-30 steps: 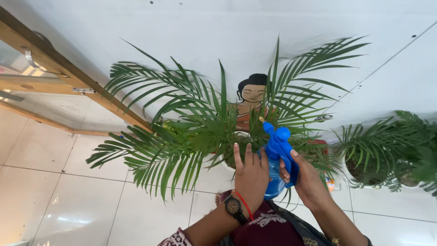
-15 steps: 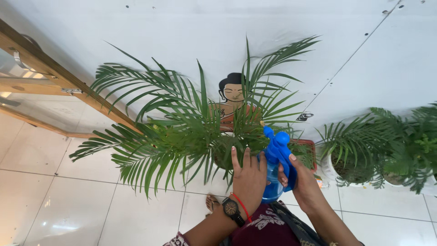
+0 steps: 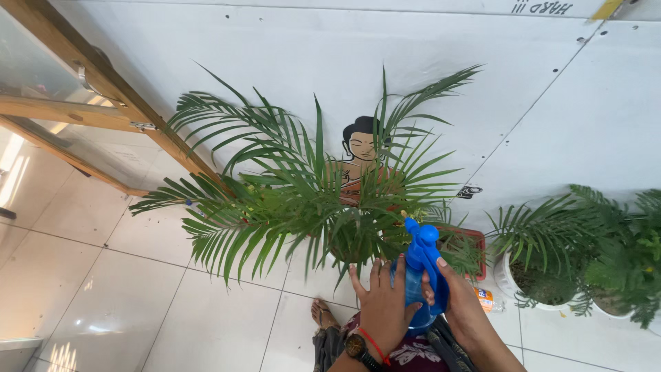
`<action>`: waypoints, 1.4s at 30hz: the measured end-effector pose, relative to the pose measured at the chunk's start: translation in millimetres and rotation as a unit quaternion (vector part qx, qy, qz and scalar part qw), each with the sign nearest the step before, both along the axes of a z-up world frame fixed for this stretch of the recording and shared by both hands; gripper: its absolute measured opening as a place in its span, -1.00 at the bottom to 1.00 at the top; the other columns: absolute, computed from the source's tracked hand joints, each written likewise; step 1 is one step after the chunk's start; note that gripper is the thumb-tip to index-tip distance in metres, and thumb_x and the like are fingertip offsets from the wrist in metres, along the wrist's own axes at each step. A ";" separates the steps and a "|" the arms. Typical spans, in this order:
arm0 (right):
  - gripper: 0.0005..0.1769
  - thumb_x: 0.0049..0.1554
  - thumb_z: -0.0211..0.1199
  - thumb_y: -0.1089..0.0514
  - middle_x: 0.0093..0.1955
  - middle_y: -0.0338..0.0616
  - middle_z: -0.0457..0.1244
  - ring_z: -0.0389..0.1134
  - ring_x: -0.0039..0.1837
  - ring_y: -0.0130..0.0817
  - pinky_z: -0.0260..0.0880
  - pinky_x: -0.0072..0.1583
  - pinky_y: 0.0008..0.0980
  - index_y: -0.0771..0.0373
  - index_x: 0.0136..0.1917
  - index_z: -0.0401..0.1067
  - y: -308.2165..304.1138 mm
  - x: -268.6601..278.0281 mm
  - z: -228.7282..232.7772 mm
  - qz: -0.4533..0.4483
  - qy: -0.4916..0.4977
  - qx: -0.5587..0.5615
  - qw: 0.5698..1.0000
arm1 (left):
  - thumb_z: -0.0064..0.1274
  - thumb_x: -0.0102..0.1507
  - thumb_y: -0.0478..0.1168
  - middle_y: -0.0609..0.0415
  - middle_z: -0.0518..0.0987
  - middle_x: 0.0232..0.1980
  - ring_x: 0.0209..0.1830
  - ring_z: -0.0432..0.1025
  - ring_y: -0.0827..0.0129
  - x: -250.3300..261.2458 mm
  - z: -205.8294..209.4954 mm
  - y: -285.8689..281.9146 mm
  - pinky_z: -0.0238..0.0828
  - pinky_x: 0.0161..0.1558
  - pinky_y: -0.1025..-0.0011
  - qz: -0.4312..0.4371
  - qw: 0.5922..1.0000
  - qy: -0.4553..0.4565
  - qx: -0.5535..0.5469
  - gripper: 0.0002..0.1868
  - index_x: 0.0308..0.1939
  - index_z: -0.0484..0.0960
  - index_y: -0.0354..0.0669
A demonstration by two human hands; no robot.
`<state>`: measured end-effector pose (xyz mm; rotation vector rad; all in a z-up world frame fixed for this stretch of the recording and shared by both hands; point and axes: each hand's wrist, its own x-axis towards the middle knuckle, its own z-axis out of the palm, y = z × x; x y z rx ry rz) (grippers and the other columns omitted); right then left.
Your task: The person uses a blue spray bottle to mist water onto several potted plants arranged along a wall. The person moves along the row, spraying the leaves of each plant individually to ensure coverage.
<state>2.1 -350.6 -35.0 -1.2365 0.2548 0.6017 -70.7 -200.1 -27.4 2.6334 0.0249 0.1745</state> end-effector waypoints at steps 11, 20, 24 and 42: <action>-0.52 0.30 0.01 -0.11 -0.40 -0.15 0.16 0.16 -0.29 -0.34 0.15 -0.16 -0.33 0.35 -0.17 0.41 -22.6 -35.2 -30.3 -0.017 0.003 -0.004 1.000 | 0.31 0.14 0.00 -0.21 0.31 0.36 0.48 0.05 -0.17 -28.1 -22.1 -11.7 -0.67 0.32 -0.50 -0.022 1.000 0.002 -0.022 -0.01 0.52 0.12 -0.21; -0.51 0.30 -0.02 -0.13 -0.37 -0.16 0.17 0.18 -0.27 -0.33 0.20 -0.12 -0.31 0.34 -0.17 0.39 14.1 -54.7 -20.6 -0.071 0.022 0.003 0.997 | 0.35 0.10 0.03 -0.19 0.29 0.39 0.50 0.01 -0.16 -29.7 -19.8 31.1 -0.64 0.33 -0.47 -0.074 0.995 -0.003 -0.060 0.03 0.52 0.13 -0.20; -0.54 0.30 0.00 -0.09 -0.37 -0.15 0.17 0.18 -0.26 -0.33 0.16 -0.10 -0.32 0.35 -0.16 0.40 45.7 -58.8 -12.1 -0.086 -0.021 -0.015 0.996 | 0.33 0.13 0.02 -0.18 0.29 0.42 0.52 0.01 -0.13 -28.2 -13.2 68.4 -0.60 0.33 -0.46 -0.092 0.994 -0.042 -0.050 0.01 0.53 0.14 -0.20; -0.55 0.28 0.01 -0.08 -0.38 -0.13 0.18 0.18 -0.27 -0.31 0.14 -0.13 -0.30 0.37 -0.16 0.41 228.6 -81.4 -27.8 -0.052 -0.055 0.011 0.997 | 0.44 -0.01 0.08 -0.15 0.30 0.40 0.53 0.05 -0.04 -42.7 -27.0 248.1 -0.60 0.34 -0.45 -0.051 0.995 -0.031 -0.077 0.18 0.54 0.11 -0.20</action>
